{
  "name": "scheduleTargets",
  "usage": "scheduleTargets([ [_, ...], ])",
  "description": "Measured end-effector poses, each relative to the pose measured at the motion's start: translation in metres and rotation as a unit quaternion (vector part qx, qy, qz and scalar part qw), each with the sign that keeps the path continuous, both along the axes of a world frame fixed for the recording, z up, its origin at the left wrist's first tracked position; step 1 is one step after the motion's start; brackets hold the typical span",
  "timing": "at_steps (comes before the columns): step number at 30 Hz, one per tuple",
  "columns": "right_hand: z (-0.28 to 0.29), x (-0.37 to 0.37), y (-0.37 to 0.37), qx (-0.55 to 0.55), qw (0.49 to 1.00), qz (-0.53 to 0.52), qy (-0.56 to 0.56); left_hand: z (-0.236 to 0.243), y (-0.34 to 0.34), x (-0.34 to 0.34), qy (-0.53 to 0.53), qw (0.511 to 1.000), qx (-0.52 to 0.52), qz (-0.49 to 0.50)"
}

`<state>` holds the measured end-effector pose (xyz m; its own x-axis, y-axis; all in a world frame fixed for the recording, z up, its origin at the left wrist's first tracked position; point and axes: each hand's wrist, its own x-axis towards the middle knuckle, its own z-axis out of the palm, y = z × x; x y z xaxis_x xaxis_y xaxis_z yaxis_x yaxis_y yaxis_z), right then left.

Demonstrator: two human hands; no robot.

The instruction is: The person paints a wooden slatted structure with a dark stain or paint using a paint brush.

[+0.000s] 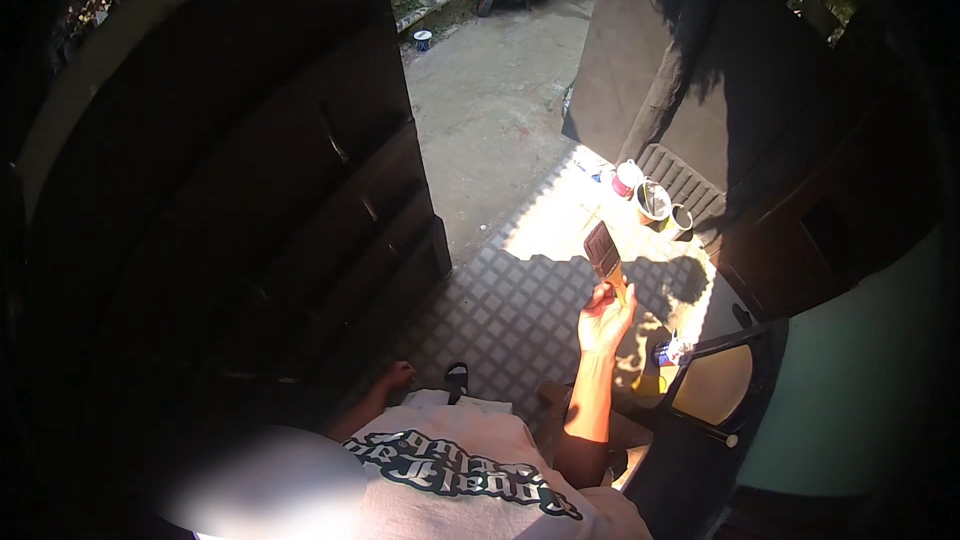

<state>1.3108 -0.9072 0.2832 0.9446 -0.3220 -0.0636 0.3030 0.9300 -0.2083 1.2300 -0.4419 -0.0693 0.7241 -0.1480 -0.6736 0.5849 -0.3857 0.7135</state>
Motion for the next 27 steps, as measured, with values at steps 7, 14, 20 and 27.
scheduleTargets([
  [7, 0.048, 0.114, 0.122, -0.183, 0.977, 0.105, 0.01, -0.012, 0.05, -0.022, 0.015, 0.996, 0.025, 0.087],
  [14, 0.102, 0.199, 0.22, -0.36, 0.921, 0.136, -0.055, 0.021, 0.061, -0.031, 0.036, 0.964, -0.017, 0.264],
  [20, 0.123, 0.253, 0.265, -0.509, 0.85, 0.022, -0.134, 0.031, 0.036, -0.073, 0.058, 0.925, -0.057, 0.371],
  [27, 0.129, 0.287, 0.289, -0.612, 0.732, -0.068, -0.293, 0.026, -0.035, -0.082, 0.054, 0.881, -0.03, 0.468],
])
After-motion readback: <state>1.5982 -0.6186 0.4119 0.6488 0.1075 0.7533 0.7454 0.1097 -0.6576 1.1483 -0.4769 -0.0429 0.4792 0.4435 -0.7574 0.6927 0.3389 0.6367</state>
